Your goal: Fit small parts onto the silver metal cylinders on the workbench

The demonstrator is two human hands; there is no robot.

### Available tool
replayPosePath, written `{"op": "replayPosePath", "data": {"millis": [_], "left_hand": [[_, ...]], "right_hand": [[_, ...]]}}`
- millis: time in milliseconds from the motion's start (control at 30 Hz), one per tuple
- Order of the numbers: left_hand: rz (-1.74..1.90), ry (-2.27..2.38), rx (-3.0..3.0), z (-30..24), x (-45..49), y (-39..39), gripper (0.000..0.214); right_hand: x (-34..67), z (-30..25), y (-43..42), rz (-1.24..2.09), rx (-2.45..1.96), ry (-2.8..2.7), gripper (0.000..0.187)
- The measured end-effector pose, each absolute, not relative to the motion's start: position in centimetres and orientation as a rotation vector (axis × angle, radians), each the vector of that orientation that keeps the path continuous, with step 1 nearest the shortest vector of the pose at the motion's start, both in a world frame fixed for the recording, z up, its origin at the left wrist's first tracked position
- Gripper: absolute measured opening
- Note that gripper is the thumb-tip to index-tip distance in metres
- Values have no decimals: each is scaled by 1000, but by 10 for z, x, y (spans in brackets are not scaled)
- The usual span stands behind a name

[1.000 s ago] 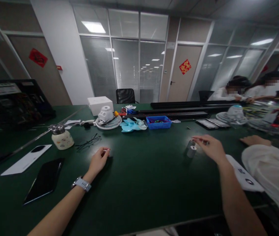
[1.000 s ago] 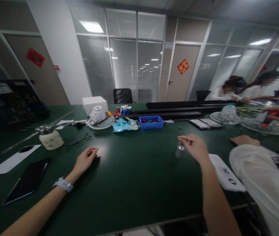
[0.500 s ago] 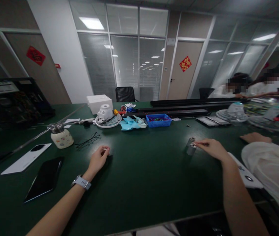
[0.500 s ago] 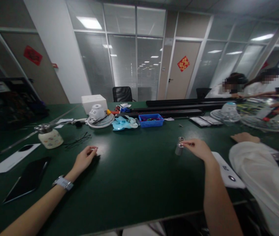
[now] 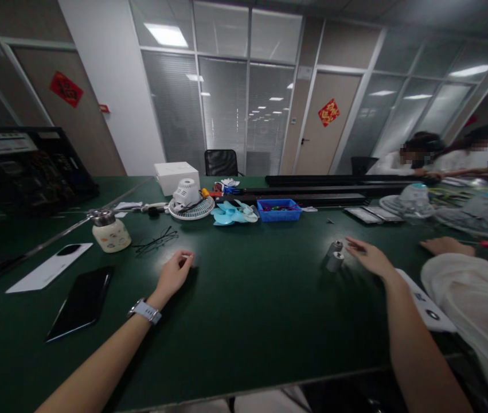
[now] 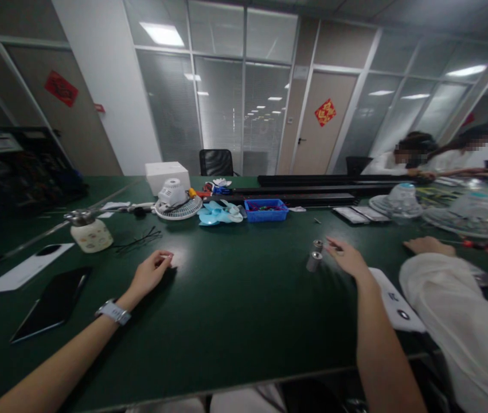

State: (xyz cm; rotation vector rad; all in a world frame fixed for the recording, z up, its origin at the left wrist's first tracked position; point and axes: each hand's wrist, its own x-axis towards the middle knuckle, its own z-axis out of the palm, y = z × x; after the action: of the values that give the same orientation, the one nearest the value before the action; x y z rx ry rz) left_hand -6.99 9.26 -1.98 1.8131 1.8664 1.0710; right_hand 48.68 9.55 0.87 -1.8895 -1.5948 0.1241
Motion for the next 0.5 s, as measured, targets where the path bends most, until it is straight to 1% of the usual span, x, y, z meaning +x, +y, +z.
{"op": "replayPosePath", "data": {"millis": [133,233,300,367,433,500], "left_hand": [[1062,1850,1816,-21,-71,93,37],[1069,1828,1824,-23,-71,93,37],[1077,1819,1824,-25,-72,94,37],[1083,1808,1829,-26,-72,94,36],[1085,1793,1842,-27,-72,95,36],[1085,1789,1855,-27,-71,96,35]], "right_hand": [[473,-4,106,270,-1832,-1629,51],[466,-5,110,274,-1840,-1556,48],[466,3,111,210,-1883,-1480,48],[464,18,111,103,-1898,-1376,51],[448,36,110,24,-1805,-1348,53],[413,52,110,37,-1620,-1460,51]]}}
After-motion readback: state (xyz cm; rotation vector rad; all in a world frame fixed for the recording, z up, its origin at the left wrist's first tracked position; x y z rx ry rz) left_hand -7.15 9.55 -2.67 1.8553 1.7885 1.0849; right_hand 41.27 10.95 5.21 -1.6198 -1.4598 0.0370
